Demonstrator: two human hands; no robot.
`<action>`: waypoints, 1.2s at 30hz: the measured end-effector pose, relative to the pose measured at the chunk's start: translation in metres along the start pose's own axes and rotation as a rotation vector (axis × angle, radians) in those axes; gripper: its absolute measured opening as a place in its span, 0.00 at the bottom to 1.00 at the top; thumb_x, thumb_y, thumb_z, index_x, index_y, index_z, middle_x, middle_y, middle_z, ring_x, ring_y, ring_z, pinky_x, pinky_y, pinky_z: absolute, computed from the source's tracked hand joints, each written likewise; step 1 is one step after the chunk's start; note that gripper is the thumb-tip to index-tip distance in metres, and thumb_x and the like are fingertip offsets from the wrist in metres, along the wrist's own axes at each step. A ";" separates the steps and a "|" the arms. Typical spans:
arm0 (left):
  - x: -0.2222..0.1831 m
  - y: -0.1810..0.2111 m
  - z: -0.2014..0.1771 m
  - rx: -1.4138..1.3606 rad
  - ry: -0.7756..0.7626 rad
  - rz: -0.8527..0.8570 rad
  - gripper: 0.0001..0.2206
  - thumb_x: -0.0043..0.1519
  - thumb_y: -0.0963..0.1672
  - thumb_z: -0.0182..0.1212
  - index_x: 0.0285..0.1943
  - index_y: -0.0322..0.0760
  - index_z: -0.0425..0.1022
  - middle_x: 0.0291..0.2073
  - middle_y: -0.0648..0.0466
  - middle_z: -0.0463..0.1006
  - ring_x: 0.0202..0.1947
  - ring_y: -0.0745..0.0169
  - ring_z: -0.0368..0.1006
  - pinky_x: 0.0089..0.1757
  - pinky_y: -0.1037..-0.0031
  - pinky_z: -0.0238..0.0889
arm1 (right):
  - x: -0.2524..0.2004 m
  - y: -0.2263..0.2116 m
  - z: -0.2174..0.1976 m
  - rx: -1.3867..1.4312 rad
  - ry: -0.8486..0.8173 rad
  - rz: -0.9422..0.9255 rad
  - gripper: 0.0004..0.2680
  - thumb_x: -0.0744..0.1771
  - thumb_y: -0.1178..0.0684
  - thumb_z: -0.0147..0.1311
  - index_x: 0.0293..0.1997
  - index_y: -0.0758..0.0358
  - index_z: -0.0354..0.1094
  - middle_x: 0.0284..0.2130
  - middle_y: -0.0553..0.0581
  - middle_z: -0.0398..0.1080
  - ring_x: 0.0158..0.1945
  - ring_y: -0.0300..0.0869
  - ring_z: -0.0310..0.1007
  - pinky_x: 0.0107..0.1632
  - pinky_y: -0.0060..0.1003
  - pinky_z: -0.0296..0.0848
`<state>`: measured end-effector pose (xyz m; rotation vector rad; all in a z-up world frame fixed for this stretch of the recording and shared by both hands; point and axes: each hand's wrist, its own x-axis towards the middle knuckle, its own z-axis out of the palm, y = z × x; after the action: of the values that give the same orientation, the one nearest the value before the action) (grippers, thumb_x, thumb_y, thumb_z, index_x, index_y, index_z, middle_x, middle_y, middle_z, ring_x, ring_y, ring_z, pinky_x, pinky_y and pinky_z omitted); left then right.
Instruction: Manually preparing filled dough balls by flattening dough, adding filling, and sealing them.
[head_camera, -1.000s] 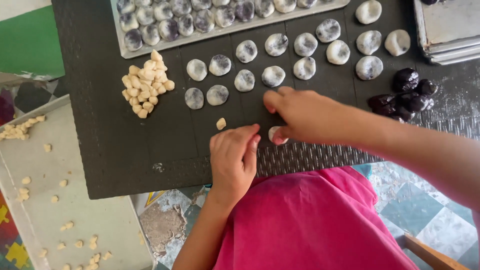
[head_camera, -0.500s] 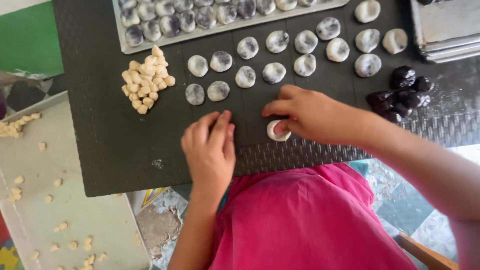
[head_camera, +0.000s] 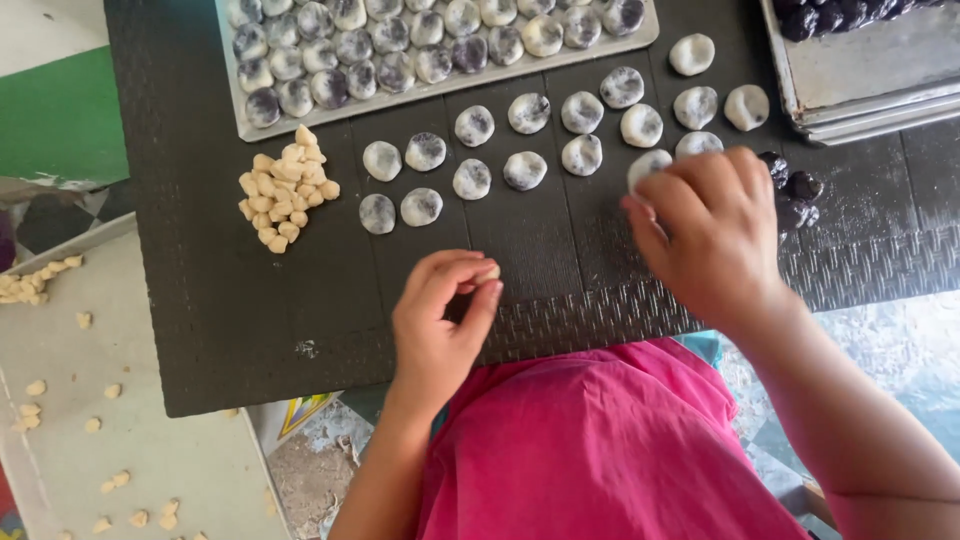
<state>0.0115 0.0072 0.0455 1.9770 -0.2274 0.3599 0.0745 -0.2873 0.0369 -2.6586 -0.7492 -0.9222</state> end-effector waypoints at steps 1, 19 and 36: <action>0.000 0.002 0.007 0.000 0.001 0.001 0.10 0.60 0.38 0.72 0.50 0.38 0.83 0.45 0.50 0.80 0.39 0.56 0.82 0.40 0.72 0.80 | 0.005 -0.009 -0.001 0.000 0.002 -0.001 0.05 0.67 0.53 0.69 0.45 0.52 0.78 0.39 0.54 0.71 0.42 0.52 0.72 0.49 0.48 0.73; -0.024 -0.017 0.011 0.818 -0.492 0.345 0.38 0.67 0.63 0.50 0.81 0.44 0.57 0.80 0.52 0.56 0.81 0.43 0.43 0.70 0.29 0.37 | -0.031 -0.086 -0.001 0.081 -0.367 0.001 0.19 0.71 0.35 0.51 0.70 0.42 0.68 0.73 0.47 0.61 0.75 0.60 0.55 0.70 0.63 0.57; -0.031 -0.020 0.012 0.676 -0.373 0.340 0.32 0.69 0.59 0.54 0.79 0.47 0.61 0.73 0.43 0.66 0.77 0.40 0.58 0.72 0.38 0.45 | -0.002 0.067 -0.048 -0.095 -0.661 0.520 0.13 0.69 0.46 0.56 0.55 0.61 0.71 0.50 0.62 0.78 0.59 0.62 0.68 0.59 0.60 0.63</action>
<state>-0.0094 0.0048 0.0134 2.6743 -0.7683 0.3021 0.0841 -0.3619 0.0698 -3.0198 -0.0793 0.0637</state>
